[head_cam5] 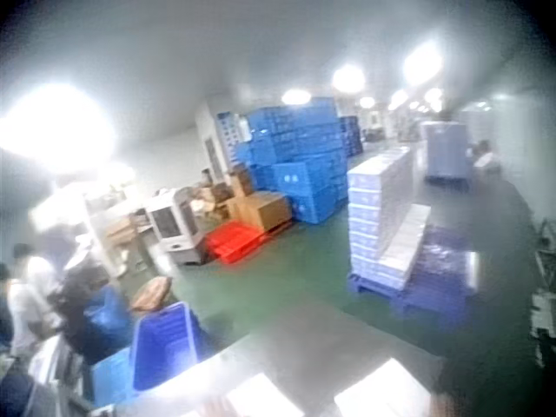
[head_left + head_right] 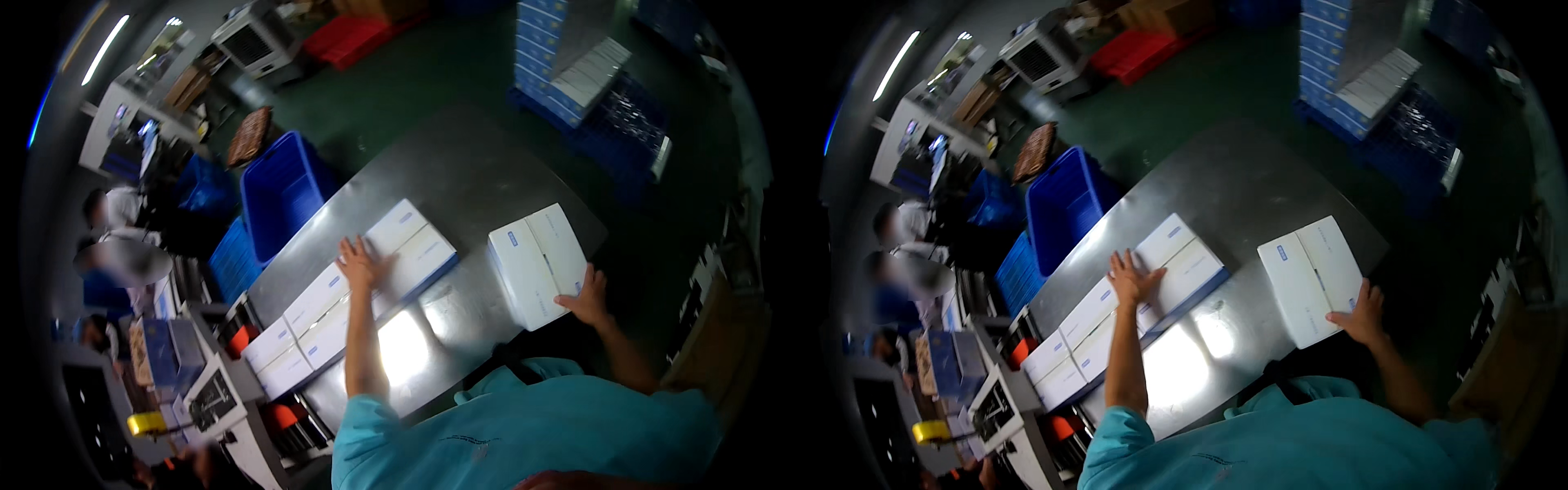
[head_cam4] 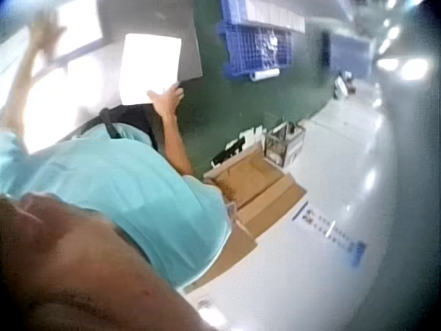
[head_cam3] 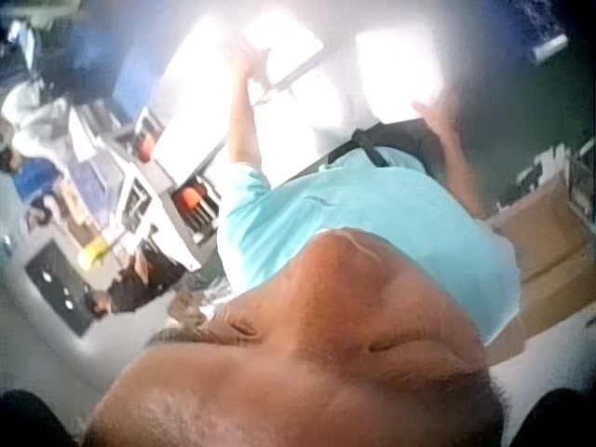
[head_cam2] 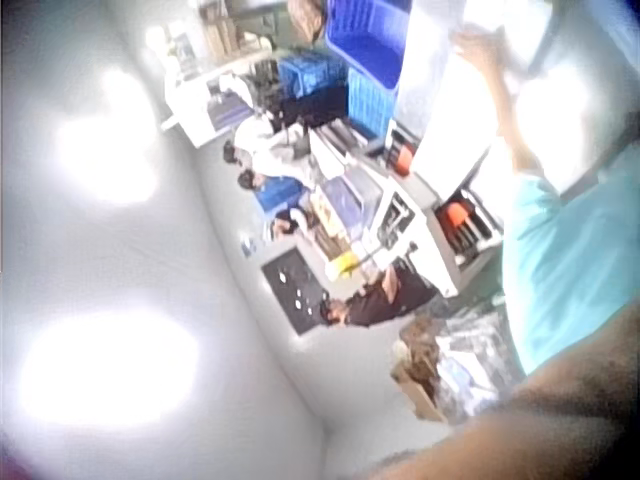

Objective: The person organizes boxes on a metal table and stacks them onto a blue plastic pallet on the floor.

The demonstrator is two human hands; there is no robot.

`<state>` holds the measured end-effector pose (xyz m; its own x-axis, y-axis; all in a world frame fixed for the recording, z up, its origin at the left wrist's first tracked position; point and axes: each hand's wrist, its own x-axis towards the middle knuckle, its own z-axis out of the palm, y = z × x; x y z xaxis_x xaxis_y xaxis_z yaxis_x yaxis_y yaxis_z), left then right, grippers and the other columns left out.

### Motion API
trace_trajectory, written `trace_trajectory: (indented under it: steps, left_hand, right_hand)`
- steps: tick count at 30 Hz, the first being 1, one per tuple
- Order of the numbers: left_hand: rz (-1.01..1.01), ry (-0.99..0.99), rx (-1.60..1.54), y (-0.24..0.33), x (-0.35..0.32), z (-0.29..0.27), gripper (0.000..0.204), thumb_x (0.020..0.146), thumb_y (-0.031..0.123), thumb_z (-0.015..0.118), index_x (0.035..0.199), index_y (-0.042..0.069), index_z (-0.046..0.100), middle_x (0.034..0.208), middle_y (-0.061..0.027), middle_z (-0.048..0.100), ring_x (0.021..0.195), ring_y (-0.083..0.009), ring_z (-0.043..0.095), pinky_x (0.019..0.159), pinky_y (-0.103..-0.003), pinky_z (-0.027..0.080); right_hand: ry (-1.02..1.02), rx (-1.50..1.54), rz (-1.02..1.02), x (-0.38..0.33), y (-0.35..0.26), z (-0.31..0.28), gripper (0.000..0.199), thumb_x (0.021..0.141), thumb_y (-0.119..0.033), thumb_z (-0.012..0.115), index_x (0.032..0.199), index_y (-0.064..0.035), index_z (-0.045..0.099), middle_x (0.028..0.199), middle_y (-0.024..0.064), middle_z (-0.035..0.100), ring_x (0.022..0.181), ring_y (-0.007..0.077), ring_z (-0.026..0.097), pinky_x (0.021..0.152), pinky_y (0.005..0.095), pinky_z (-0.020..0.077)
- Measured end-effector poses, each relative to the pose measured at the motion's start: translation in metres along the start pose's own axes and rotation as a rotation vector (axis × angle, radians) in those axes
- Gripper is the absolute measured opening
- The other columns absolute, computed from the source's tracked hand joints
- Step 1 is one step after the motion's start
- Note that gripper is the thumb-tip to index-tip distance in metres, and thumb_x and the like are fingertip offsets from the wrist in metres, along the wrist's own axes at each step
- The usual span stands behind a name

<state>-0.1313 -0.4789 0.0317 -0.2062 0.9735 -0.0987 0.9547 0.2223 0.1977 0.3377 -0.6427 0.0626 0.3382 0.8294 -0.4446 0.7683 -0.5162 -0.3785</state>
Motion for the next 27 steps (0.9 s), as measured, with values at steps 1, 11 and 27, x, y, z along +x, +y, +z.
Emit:
trace_trajectory:
  steps: [1,11,27]
  left_hand:
    - [0.018,-0.052,0.062,0.003,0.011,-0.003,0.108,0.062,0.066,0.07,0.142,0.003,0.032,0.144,-0.0246,0.03,0.138,-0.0374,0.021,0.111,-0.05,0.016]
    - [0.295,-0.381,-0.48,0.039,-0.123,0.025,0.073,0.079,0.053,0.064,0.117,-0.008,0.048,0.1,-0.0232,0.059,0.089,-0.0348,0.06,0.076,-0.046,0.049]
    - [0.266,-0.216,-0.237,-0.054,-0.082,0.001,0.05,0.079,0.041,0.065,0.115,0.006,0.06,0.117,-0.0192,0.057,0.12,-0.0333,0.047,0.105,-0.051,0.026]
  right_hand:
    - [0.034,0.072,0.022,-0.015,0.018,0.013,0.109,0.065,-0.033,0.082,0.144,-0.0014,0.015,0.137,0.0258,0.028,0.127,0.0388,0.029,0.104,0.0516,0.0301]
    - [0.045,0.482,-0.008,-0.074,0.104,0.086,0.069,0.074,-0.028,0.076,0.127,0.0028,0.046,0.107,0.0174,0.056,0.085,0.0209,0.059,0.073,0.0344,0.0502]
    - [-0.686,0.032,-0.103,-0.177,0.366,0.213,0.019,0.087,-0.026,0.055,0.092,-0.0087,0.063,0.087,0.0149,0.064,0.081,0.0318,0.061,0.073,0.0434,0.0502]
